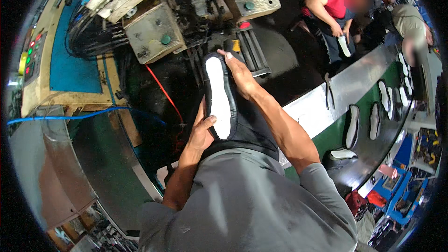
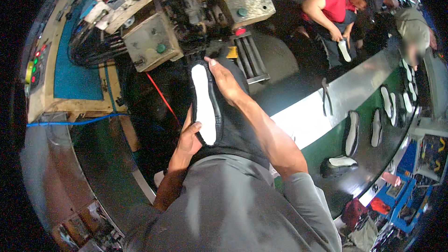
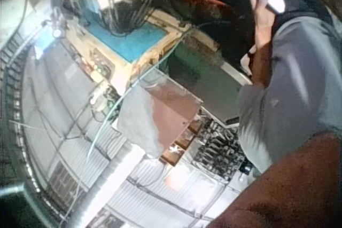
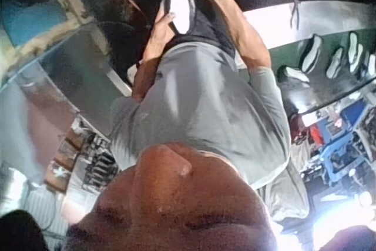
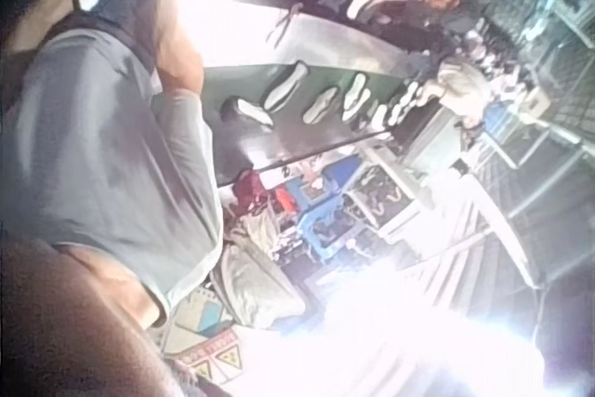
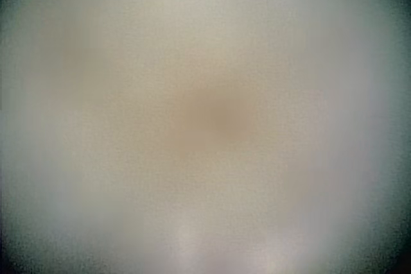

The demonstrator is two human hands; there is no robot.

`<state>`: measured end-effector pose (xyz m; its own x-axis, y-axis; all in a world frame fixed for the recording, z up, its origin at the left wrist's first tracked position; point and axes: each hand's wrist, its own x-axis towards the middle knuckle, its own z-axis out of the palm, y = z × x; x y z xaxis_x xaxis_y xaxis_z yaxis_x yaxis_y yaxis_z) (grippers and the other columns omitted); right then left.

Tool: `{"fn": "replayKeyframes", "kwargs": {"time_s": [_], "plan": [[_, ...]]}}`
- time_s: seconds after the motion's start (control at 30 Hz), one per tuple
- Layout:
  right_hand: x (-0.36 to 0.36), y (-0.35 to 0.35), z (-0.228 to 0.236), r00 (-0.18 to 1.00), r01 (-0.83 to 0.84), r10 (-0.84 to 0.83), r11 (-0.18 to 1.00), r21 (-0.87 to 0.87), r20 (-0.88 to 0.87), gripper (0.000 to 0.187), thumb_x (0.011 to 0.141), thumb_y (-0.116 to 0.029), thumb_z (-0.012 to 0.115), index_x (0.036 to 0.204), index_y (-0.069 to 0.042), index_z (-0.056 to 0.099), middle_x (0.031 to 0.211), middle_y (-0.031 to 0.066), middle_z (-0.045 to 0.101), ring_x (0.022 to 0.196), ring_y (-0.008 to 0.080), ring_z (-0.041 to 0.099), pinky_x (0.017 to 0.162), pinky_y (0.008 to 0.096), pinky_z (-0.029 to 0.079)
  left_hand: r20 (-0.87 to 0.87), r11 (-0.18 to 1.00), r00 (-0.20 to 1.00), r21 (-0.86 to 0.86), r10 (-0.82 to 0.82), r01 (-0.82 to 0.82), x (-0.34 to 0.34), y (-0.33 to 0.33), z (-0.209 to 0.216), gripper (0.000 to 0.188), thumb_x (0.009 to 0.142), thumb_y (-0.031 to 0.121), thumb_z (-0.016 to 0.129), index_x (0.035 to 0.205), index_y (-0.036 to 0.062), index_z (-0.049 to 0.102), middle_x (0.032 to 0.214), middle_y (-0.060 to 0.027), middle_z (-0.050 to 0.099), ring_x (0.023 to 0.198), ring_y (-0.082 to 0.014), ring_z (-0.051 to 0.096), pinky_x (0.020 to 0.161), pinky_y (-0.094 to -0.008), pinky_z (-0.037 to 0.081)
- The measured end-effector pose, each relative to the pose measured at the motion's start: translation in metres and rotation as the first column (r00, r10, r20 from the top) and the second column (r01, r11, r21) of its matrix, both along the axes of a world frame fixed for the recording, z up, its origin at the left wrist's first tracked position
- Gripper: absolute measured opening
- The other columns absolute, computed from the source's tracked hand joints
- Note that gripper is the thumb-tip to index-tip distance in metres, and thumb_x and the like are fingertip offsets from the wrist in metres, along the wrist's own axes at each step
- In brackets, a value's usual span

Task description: Manually assemble shoe components using industrial machinery and tools on a production line.

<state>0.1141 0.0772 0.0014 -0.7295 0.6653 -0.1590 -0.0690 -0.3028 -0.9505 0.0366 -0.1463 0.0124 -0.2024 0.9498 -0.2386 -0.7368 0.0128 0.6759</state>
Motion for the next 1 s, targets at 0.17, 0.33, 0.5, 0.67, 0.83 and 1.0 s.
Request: {"fn": "replayKeyframes", "kwargs": {"time_s": [0.17,0.33,0.5,0.67,0.83,1.0], "plan": [[0.031,-0.031,-0.002,0.99,0.001,0.036,0.965,-0.264,0.134,0.062,0.115,-0.039,0.058,0.164,-0.005,0.045,0.157,0.0231,0.057,0.129,0.0324,0.07,0.111,0.0456,0.055,-0.039,0.907,0.911,-0.08,0.411,-0.413,-0.03,-0.068,0.001,0.074,0.102,0.013,0.065,0.169,0.0096,0.034,0.153,-0.0119,0.058,0.139,-0.03,0.058,0.119,-0.0483,0.047],[0.092,-0.041,-0.034,0.978,0.183,-0.133,0.915,-0.358,0.161,0.045,0.112,-0.017,0.064,0.149,0.008,0.055,0.135,0.0249,0.071,0.114,0.0326,0.076,0.099,0.0447,0.064,-0.424,0.551,0.66,-0.363,0.62,-0.752,-0.133,-0.202,-0.047,0.08,0.101,0.017,0.071,0.17,0.0056,0.033,0.159,-0.0141,0.052,0.145,-0.0333,0.052,0.121,-0.0465,0.044],[0.101,-0.053,-0.012,0.976,0.202,-0.169,0.941,-0.272,0.139,0.044,0.112,-0.02,0.064,0.146,0.008,0.058,0.134,0.0247,0.072,0.112,0.0317,0.077,0.1,0.0441,0.064,-0.981,0.316,0.008,-0.071,-0.195,-0.946,-0.311,-0.333,-0.083,0.086,0.086,0.005,0.079,0.162,-0.0043,0.042,0.164,-0.0233,0.048,0.143,-0.0369,0.054,0.124,-0.0461,0.041],[0.114,-0.063,-0.017,0.983,0.182,-0.169,0.939,-0.293,0.069,0.042,0.113,-0.018,0.062,0.146,0.008,0.06,0.135,0.0245,0.072,0.115,0.0308,0.076,0.102,0.0422,0.063,-0.984,0.658,-0.105,-0.018,-0.146,-0.753,-0.353,-0.286,-0.07,0.041,0.1,0.013,0.074,0.136,-0.0053,0.069,0.135,-0.0228,0.074,0.118,-0.0336,0.072,0.109,-0.0441,0.055],[0.216,-0.067,-0.042,0.838,0.498,-0.475,0.867,-0.018,0.268,0.038,0.112,-0.016,0.061,0.142,0.008,0.061,0.124,0.0173,0.076,0.107,0.0232,0.077,0.09,0.035,0.064,-0.632,0.858,0.762,-0.305,0.144,-0.415,-0.32,-0.135,-0.136,0.046,0.111,0.017,0.063,0.149,-0.0078,0.055,0.133,-0.0177,0.067,0.118,-0.0305,0.069,0.103,-0.0417,0.061],[0.463,-0.136,-0.097,-0.147,0.651,-0.789,0.378,0.659,0.597,0.031,0.1,-0.016,0.067,0.123,0.001,0.078,0.107,0.0186,0.082,0.104,0.0263,0.078,0.091,0.0397,0.06,-0.485,0.903,0.867,-0.413,-0.112,-0.115,-0.093,0.033,-0.086,0.05,0.114,0.016,0.058,0.156,-0.0081,0.048,0.145,-0.022,0.062,0.129,-0.0341,0.067,0.112,-0.0433,0.057]]}}
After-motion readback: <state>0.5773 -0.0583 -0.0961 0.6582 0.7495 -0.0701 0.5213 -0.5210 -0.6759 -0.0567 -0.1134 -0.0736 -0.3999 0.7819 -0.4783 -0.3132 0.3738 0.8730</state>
